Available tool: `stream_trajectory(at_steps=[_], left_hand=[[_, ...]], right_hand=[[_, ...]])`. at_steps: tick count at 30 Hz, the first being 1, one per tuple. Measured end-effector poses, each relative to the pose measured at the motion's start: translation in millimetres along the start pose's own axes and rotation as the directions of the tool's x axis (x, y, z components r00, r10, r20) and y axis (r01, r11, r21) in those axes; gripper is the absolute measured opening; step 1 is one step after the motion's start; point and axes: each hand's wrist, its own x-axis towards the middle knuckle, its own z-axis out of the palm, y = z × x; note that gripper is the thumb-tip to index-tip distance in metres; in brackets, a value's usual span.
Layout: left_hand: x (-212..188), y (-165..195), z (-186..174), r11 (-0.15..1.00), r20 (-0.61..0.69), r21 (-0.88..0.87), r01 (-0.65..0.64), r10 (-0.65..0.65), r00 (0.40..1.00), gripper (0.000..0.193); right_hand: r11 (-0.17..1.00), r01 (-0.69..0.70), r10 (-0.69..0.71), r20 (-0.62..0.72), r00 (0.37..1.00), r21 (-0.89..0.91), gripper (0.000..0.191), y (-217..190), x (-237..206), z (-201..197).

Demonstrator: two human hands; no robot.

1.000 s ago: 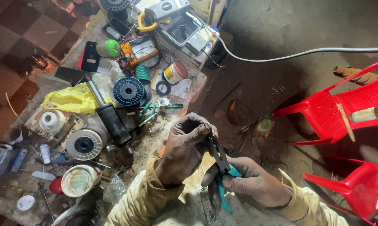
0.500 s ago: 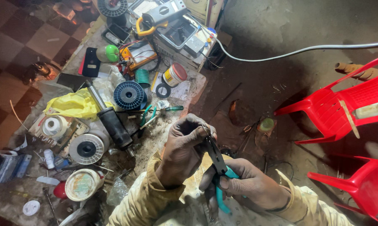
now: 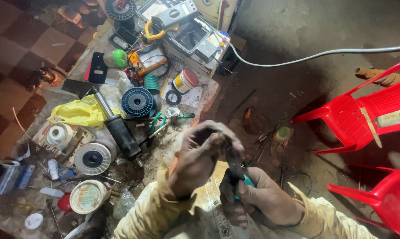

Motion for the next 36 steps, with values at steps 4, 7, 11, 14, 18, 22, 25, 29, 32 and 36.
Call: stream_trajectory(at_steps=[4, 7, 11, 14, 18, 22, 25, 29, 32, 36], left_hand=[[14, 11, 22, 0.981, -0.12, -0.186, -0.055, 0.033, 0.992, 0.05], [32, 20, 28, 0.995, -0.167, -0.096, -0.031, 0.015, 0.986, 0.069], [40, 20, 30, 0.989, -0.164, -0.107, 0.097, -0.114, 0.98, 0.077], [44, 15, 30, 0.965, -0.022, -0.259, 0.042, -0.049, 0.999, 0.076], [45, 11, 33, 0.942, -0.015, -0.336, 0.022, -0.029, 0.999, 0.075], [42, 13, 36, 0.959, -0.058, -0.281, 0.043, -0.062, 0.996, 0.072], [39, 13, 38, 0.958, -0.074, -0.282, 0.046, -0.069, 0.995, 0.071], [42, 12, 41, 0.968, -0.039, -0.249, 0.012, -0.023, 0.999, 0.072], [47, 13, 46, 0.963, 0.013, -0.266, 0.039, -0.037, 0.999, 0.072], [51, 13, 59, 0.999, -0.291, -0.046, 0.006, -0.02, 0.957, 0.064]], right_hand=[[0.997, 0.021, -0.024, -0.038, 0.999, -0.079, 0.045, -1, 4, 3], [0.99, 0.06, -0.059, 0.013, 0.998, -0.131, 0.045, 1, 8, 5], [0.995, 0.017, -0.022, -0.05, 0.998, -0.1, 0.042, 11, 13, 7], [0.996, 0.04, -0.042, -0.035, 0.998, -0.075, 0.043, 14, 13, 4], [0.999, 0.028, -0.029, -0.025, 0.999, -0.042, 0.042, 17, 11, 3], [0.997, 0.048, -0.046, 0.031, 0.998, -0.063, 0.043, 18, 11, 3], [0.998, 0.035, -0.031, 0.072, 0.997, -0.058, 0.044, 18, 10, 2], [1.0, 0.02, -0.019, 0.101, 0.995, -0.01, 0.044, 19, 9, -2], [0.999, 0.032, -0.035, 0.117, 0.993, 0.027, 0.043, 19, 8, -3], [0.998, 0.015, -0.014, -0.013, 1.0, 0.057, 0.04, 20, 7, -4]])
